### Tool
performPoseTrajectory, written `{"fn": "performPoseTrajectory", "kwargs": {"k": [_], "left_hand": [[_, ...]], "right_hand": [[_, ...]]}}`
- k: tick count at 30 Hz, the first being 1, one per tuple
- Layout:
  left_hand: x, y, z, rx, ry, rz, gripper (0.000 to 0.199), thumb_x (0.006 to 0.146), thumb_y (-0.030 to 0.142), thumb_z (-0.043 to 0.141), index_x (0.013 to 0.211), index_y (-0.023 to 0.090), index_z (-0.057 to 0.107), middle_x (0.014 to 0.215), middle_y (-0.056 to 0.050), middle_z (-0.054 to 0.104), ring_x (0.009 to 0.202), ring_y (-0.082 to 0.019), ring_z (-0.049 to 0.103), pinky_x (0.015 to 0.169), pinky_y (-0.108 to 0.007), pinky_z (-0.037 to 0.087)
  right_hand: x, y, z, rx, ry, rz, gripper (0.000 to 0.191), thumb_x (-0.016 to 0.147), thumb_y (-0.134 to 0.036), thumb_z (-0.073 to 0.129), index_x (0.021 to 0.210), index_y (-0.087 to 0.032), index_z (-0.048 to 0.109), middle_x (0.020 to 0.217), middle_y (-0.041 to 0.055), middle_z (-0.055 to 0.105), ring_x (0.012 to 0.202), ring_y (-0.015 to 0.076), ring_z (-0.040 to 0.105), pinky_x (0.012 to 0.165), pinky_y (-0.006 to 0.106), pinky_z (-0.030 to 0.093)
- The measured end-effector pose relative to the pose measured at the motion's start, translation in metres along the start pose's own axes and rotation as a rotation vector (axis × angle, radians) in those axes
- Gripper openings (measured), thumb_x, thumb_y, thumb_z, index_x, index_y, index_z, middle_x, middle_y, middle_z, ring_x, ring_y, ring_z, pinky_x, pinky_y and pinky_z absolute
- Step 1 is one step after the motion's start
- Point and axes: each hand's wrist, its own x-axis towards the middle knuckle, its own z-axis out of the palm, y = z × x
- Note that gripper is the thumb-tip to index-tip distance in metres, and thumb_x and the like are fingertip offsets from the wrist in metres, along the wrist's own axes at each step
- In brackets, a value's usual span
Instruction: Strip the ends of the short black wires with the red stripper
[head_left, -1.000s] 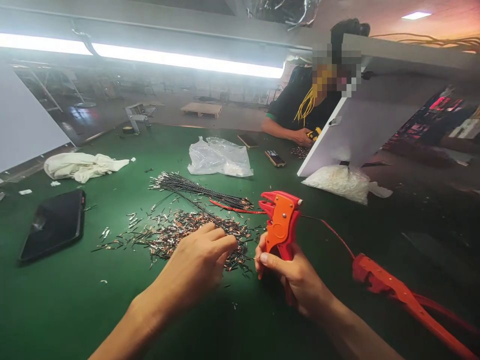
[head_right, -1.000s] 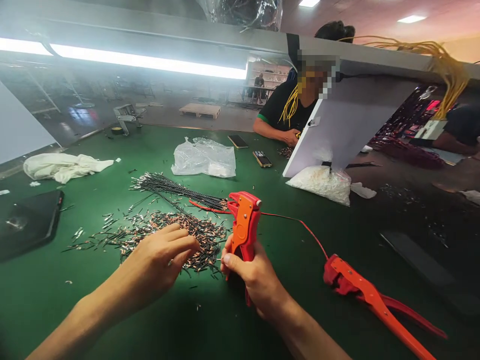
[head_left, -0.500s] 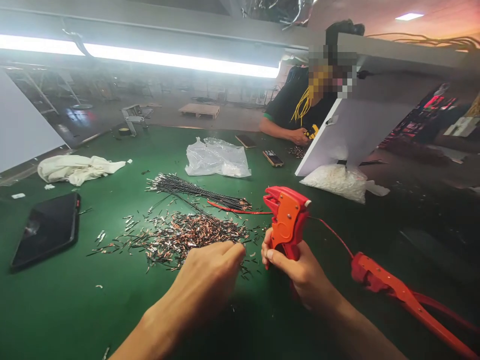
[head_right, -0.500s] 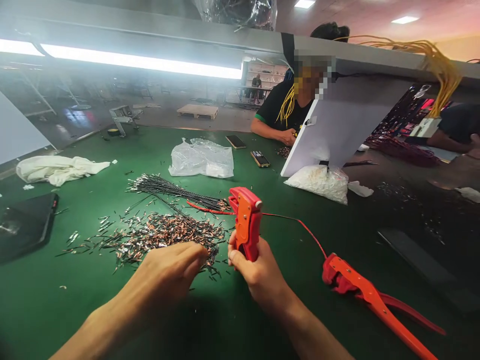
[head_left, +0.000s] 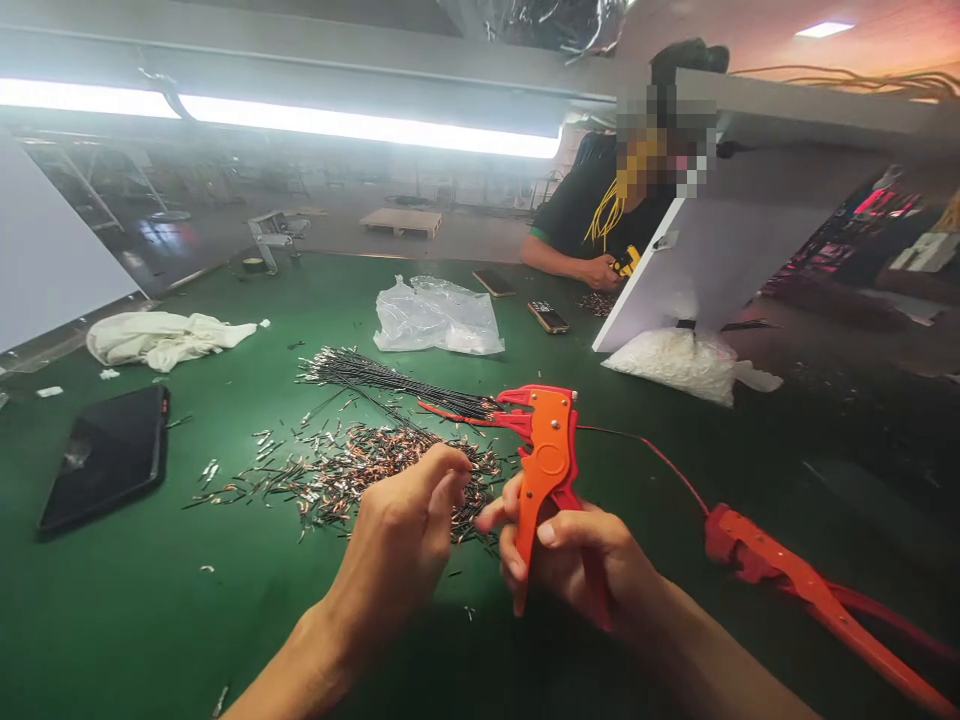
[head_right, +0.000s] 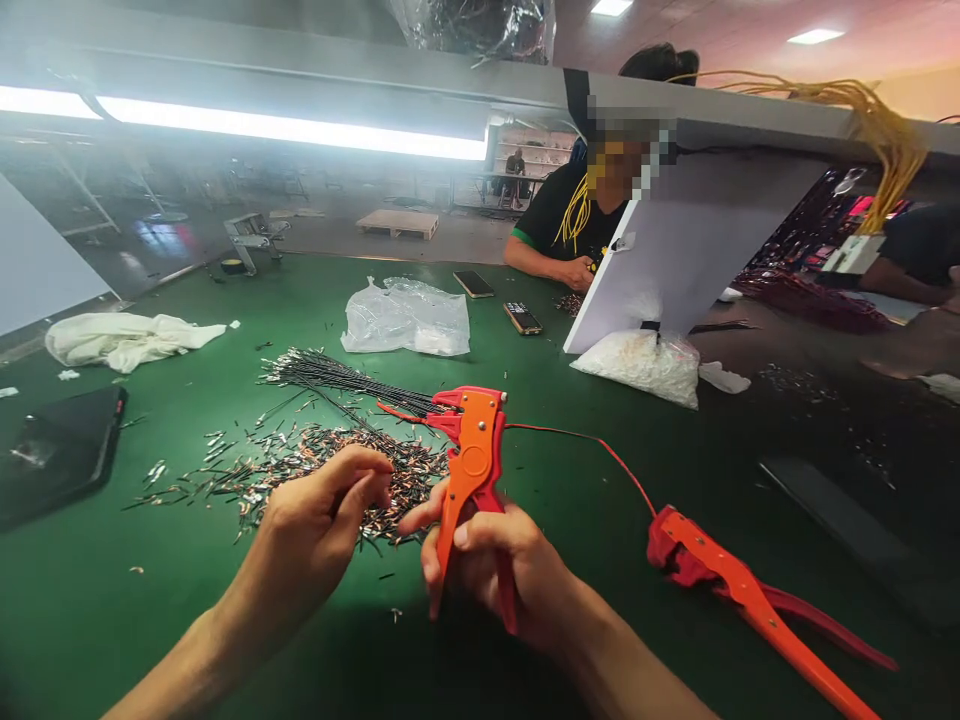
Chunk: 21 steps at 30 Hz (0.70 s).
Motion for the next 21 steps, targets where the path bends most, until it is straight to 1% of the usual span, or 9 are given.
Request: {"fn": "performPoseTrajectory", "kwargs": {"k": [3,4,6,8,11,14,16,18,21], "left_hand": [[-0.003,0.009,0.003,0.025,-0.065,0.054,0.007,0.094,0.019,0.047,0.099,0.022,0.051,0.065,0.005,0.064,0.048,-0.009,0.058,0.045,-0.019,0.039],[-0.004,0.012,0.005,0.047,-0.109,0.078,0.014,0.091,0.022,0.053,0.105,0.022,0.049,0.067,0.004,0.067,0.049,-0.011,0.061,0.045,-0.02,0.039],[-0.007,0.019,0.01,0.143,-0.223,0.112,0.036,0.083,0.029,0.066,0.113,0.022,0.047,0.072,0.002,0.072,0.055,-0.017,0.068,0.046,-0.023,0.043],[-0.009,0.024,0.015,0.31,-0.335,0.093,0.044,0.079,0.034,0.072,0.114,0.021,0.049,0.07,-0.001,0.074,0.058,-0.025,0.072,0.048,-0.027,0.046],[-0.011,0.025,0.022,0.495,-0.483,0.006,0.03,0.083,0.036,0.067,0.107,0.021,0.056,0.067,-0.004,0.074,0.059,-0.03,0.073,0.05,-0.03,0.047],[-0.012,0.024,0.026,0.5,-0.537,-0.022,0.021,0.09,0.038,0.056,0.101,0.02,0.059,0.076,-0.008,0.076,0.067,-0.03,0.074,0.055,-0.032,0.05],[-0.013,0.023,0.028,0.519,-0.569,-0.06,0.018,0.093,0.025,0.047,0.104,0.018,0.059,0.077,-0.009,0.076,0.067,-0.029,0.074,0.055,-0.031,0.049],[-0.013,0.023,0.028,0.553,-0.628,-0.092,0.027,0.09,0.01,0.041,0.109,0.016,0.058,0.074,-0.009,0.076,0.065,-0.028,0.074,0.052,-0.03,0.047],[-0.011,0.023,0.026,0.549,-0.667,-0.128,0.036,0.09,0.006,0.037,0.119,0.016,0.055,0.075,-0.009,0.076,0.067,-0.027,0.074,0.053,-0.028,0.045]], "right_hand": [[0.001,-0.001,0.005,0.083,0.026,0.004,0.028,0.067,-0.014,0.052,0.093,-0.014,0.062,0.094,0.0096,0.068,0.07,0.0196,0.06,0.058,0.034,0.054],[0.001,-0.002,0.006,0.102,0.064,-0.003,0.029,0.065,-0.012,0.052,0.091,-0.015,0.062,0.09,0.0075,0.068,0.071,0.0187,0.06,0.061,0.033,0.054],[0.0,-0.004,0.009,0.133,0.152,-0.032,0.033,0.059,-0.007,0.052,0.088,-0.018,0.063,0.088,0.0036,0.068,0.068,0.0149,0.058,0.063,0.027,0.052],[-0.002,-0.005,0.01,0.15,0.205,-0.047,0.037,0.054,-0.003,0.05,0.084,-0.02,0.063,0.097,0.002,0.07,0.066,0.0129,0.058,0.056,0.023,0.047],[-0.004,-0.005,0.009,0.123,0.189,-0.012,0.042,0.052,-0.001,0.048,0.086,-0.021,0.063,0.113,0.0025,0.069,0.07,0.0142,0.06,0.051,0.022,0.042],[-0.004,-0.004,0.01,0.08,0.156,0.035,0.046,0.052,0.0,0.047,0.091,-0.019,0.064,0.107,0.0045,0.071,0.076,0.0158,0.063,0.053,0.02,0.04],[-0.004,-0.004,0.012,0.035,0.157,0.041,0.048,0.051,0.001,0.046,0.091,-0.019,0.065,0.102,0.005,0.072,0.082,0.0182,0.065,0.056,0.021,0.041],[-0.003,-0.005,0.015,-0.004,0.175,0.038,0.051,0.05,0.001,0.046,0.092,-0.019,0.066,0.099,0.0051,0.073,0.083,0.0194,0.065,0.058,0.022,0.042],[-0.002,-0.003,0.018,0.002,0.196,0.06,0.05,0.051,0.001,0.047,0.092,-0.019,0.067,0.095,0.0057,0.074,0.077,0.0193,0.065,0.058,0.025,0.044]]}}
